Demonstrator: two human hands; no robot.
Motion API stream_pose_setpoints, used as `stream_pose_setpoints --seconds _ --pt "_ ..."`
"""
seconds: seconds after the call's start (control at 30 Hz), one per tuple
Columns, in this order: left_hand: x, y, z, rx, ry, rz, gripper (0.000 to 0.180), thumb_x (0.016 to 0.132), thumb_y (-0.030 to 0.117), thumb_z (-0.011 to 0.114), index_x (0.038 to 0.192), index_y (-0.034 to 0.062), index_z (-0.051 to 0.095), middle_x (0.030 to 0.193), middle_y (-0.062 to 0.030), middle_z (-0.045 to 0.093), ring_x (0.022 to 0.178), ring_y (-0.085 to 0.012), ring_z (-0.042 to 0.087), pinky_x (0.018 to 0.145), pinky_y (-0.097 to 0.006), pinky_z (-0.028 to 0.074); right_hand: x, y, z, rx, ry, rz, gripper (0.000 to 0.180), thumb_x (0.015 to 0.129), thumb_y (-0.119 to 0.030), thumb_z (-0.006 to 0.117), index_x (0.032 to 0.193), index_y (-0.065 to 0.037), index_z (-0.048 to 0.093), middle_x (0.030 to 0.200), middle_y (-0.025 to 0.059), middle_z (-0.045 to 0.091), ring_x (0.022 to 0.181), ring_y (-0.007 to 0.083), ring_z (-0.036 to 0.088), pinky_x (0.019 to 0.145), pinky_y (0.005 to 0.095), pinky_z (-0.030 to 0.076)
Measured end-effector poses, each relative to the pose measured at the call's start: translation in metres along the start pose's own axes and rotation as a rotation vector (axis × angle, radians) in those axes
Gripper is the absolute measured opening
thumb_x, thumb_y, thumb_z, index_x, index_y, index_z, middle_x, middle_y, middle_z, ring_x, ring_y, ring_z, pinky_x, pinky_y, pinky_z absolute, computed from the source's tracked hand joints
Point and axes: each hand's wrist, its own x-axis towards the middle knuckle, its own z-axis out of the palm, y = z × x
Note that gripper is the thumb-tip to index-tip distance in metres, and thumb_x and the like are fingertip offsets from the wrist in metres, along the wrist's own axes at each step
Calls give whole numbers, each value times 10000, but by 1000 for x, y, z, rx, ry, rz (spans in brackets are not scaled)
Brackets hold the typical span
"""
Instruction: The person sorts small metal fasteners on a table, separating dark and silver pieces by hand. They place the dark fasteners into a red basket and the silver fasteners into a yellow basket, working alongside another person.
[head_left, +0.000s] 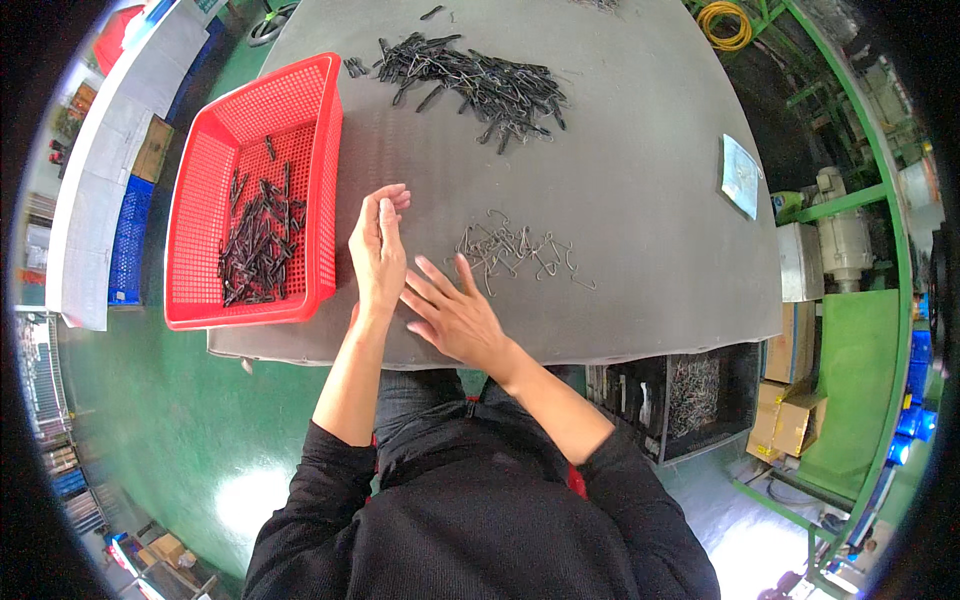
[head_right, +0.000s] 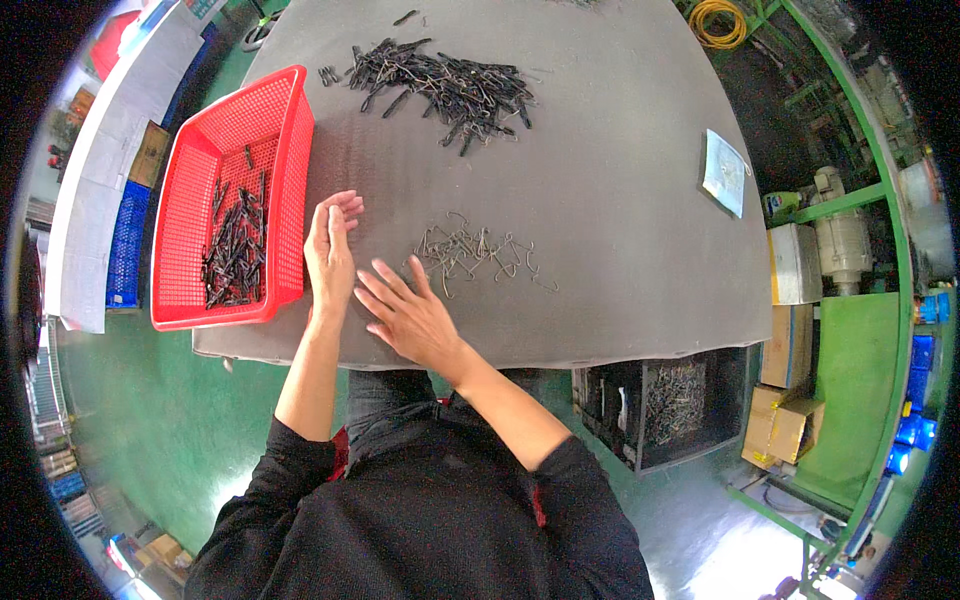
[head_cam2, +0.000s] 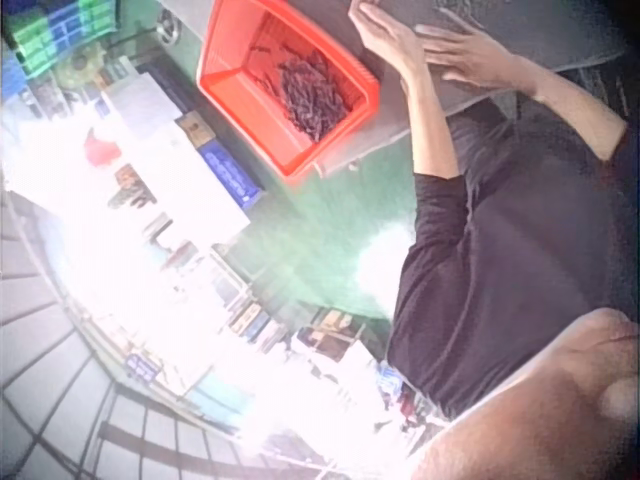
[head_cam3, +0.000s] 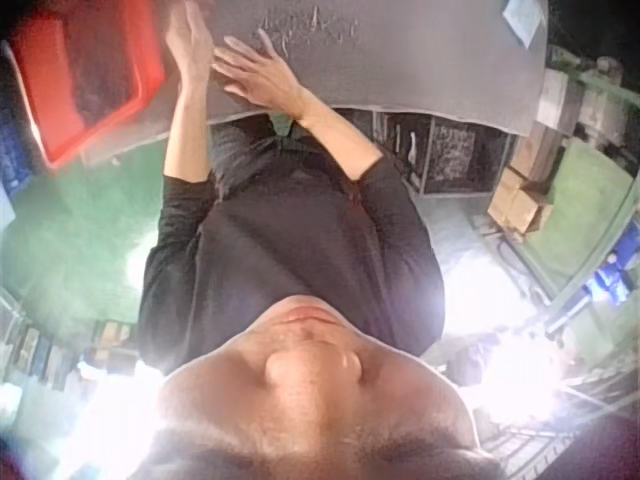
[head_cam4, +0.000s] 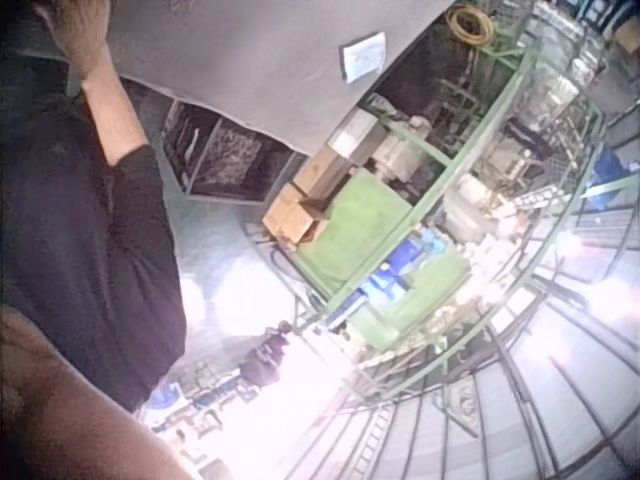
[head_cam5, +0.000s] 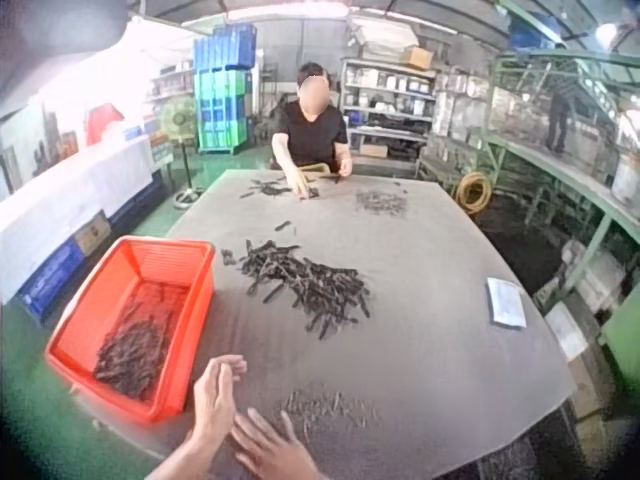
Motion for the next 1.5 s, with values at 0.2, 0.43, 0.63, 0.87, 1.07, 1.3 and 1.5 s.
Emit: stream_pose_setpoints --seconds 0.2,0.43,0.63,0.87,1.07,1.3,1.5 --pt "-20 17 -36 104 17 49 265 977 182 396 1048 1 576 967 -99 636 930 -156 602 822 -273 457 11 50 12 -365 138 339 431 901 -310 429 1300 -152 465 1385 16 406 1335 208 267 1041 649 83" --pt "-42 6 -40 65 -53 7 275 982 188 390 1035 -3 581 954 -87 628 905 -150 598 831 -284 464 -98 159 -53 -508 237 713 419 920 -276 395 1319 -159 443 1390 6 400 1322 216 302 1059 608 119" --pt "-47 8 2 103 -214 9 267 981 188 384 1045 22 583 959 -77 625 912 -147 595 816 -278 450 -249 200 -118 -643 268 1115 424 928 -267 379 1339 -169 414 1417 5 360 1321 214 306 1055 588 163" --pt "-27 -13 27 94 -280 -55 267 979 194 386 1060 27 578 971 -66 623 933 -140 593 826 -277 441 -356 158 -153 -604 387 1488 338 939 -297 380 1198 -168 554 1291 1 490 1202 199 445 1013 572 249" --pt "25 -58 54 194 -194 18 231 944 142 431 1083 14 564 1050 -124 598 1010 -239 564 886 -330 421 -220 192 -159 -395 712 1068 217 884 -181 505 1033 -63 609 1097 124 568 1025 297 538 883 374 427" --pt "106 -93 104 561 -116 148 371 889 162 495 1224 10 443 1214 -177 492 1194 -309 407 1014 -430 292 59 289 -64 -64 447 635 482 887 -349 510 1277 -76 437 1263 160 480 1217 331 404 1024 457 289" --pt "159 -109 164 697 -42 248 433 906 247 479 1284 49 401 1256 -150 474 1205 -300 392 1040 -482 234 181 346 -43 -23 307 575 563 887 -491 447 1322 -136 420 1351 135 430 1309 263 323 1096 461 165"
